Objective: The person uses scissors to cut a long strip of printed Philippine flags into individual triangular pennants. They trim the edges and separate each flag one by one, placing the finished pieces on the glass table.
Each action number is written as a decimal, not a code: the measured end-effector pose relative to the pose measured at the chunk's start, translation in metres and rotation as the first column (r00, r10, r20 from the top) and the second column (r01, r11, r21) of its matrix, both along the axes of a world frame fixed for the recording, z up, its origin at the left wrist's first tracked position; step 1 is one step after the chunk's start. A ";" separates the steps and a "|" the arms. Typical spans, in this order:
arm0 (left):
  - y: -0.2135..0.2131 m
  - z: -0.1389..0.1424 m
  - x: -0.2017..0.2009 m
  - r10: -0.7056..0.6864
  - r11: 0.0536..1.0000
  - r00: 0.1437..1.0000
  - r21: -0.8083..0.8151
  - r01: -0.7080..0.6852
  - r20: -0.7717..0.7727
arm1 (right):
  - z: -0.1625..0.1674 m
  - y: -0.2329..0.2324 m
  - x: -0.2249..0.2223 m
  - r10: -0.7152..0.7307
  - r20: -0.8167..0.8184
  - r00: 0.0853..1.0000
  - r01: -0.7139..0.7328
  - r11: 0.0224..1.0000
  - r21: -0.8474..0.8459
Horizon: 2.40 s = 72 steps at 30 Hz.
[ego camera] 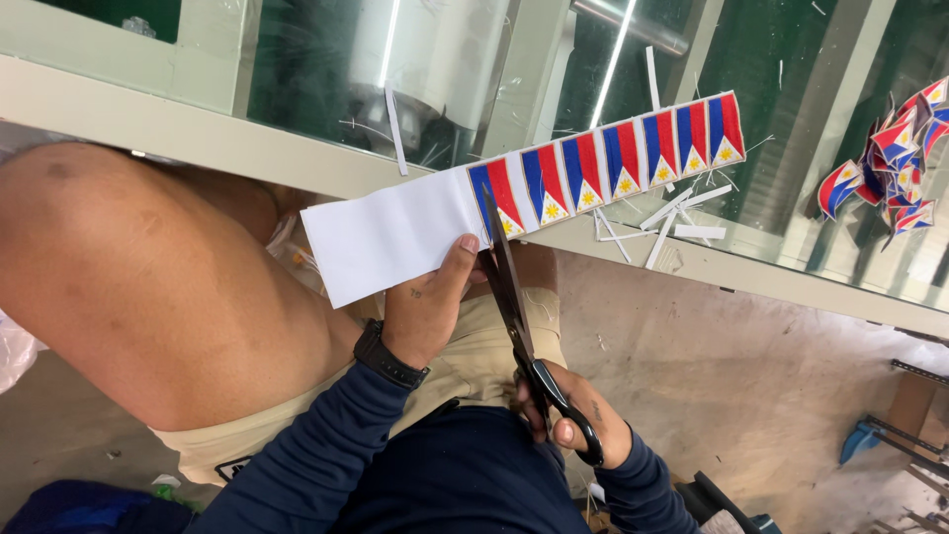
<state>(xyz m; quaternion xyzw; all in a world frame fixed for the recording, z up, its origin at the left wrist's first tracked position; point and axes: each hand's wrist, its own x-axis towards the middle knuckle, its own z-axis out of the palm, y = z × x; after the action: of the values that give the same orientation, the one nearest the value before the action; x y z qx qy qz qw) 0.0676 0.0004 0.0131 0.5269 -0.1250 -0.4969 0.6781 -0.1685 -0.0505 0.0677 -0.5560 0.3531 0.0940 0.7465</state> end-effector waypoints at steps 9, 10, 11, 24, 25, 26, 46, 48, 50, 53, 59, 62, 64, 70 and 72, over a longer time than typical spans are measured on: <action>0.003 -0.002 -0.005 0.045 0.999 0.988 -0.029 -0.042 0.145 | 0.001 0.006 0.009 -0.043 0.005 0.999 0.043 0.998 -0.043; 0.003 -0.001 -0.005 0.047 0.998 0.991 -0.040 -0.042 0.128 | 0.000 0.006 0.009 -0.041 0.004 0.999 0.041 0.998 -0.050; 0.003 0.000 -0.006 0.049 0.998 0.991 -0.033 -0.046 0.126 | 0.000 0.006 0.009 -0.039 0.004 0.999 0.040 0.998 -0.056; 0.000 -0.001 -0.009 0.059 0.998 0.998 -0.027 -0.058 0.022 | 0.001 0.004 0.013 -0.025 0.004 1.000 0.025 0.997 -0.071; 0.001 -0.003 -0.010 0.065 0.998 0.995 -0.022 -0.063 0.080 | 0.001 0.005 0.013 -0.028 0.000 1.000 0.027 0.997 -0.073; 0.002 -0.004 -0.011 0.063 0.998 0.994 -0.015 -0.062 0.089 | 0.001 0.005 0.013 -0.031 -0.006 1.000 0.030 0.997 -0.075; 0.002 -0.002 -0.012 0.100 0.994 0.983 -0.061 -0.092 0.152 | 0.000 0.013 0.017 -0.119 0.046 0.992 0.120 0.993 -0.020; 0.001 -0.002 -0.011 0.094 0.995 0.987 -0.058 -0.087 0.131 | 0.000 0.011 0.018 -0.113 0.070 0.991 0.113 0.994 -0.007; 0.001 -0.002 -0.011 0.079 0.996 0.989 -0.048 -0.074 0.126 | 0.001 0.010 0.019 -0.097 0.056 0.994 0.098 0.995 -0.018; 0.001 -0.002 -0.011 0.063 0.998 0.990 -0.036 -0.059 0.128 | 0.001 0.009 0.020 -0.075 0.039 0.996 0.077 0.996 -0.044; 0.000 -0.001 -0.011 0.067 0.997 0.991 -0.053 -0.062 0.118 | 0.002 0.011 0.019 -0.103 0.036 0.994 0.105 0.994 -0.045; 0.000 -0.002 -0.011 0.063 0.997 0.990 -0.041 -0.058 0.129 | 0.001 0.012 0.018 -0.110 0.039 0.993 0.112 0.993 -0.040; 0.000 -0.002 -0.012 0.055 0.998 0.990 -0.025 -0.053 0.132 | 0.000 0.013 0.018 -0.119 0.043 0.992 0.121 0.992 -0.042; -0.001 -0.002 -0.010 0.058 0.998 0.993 -0.046 -0.053 0.099 | 0.001 0.015 0.019 -0.132 0.043 0.990 0.134 0.989 -0.067; -0.001 -0.002 -0.009 0.059 0.996 0.997 -0.063 -0.055 0.057 | 0.002 0.015 0.018 -0.123 0.032 0.992 0.125 0.990 -0.073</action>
<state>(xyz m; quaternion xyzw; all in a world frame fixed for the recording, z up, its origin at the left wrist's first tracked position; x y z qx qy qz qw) 0.0584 -0.0008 0.0113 0.5235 -0.1450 -0.4576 0.7039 -0.1501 -0.0359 0.0696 -0.5617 0.3800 0.0268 0.7344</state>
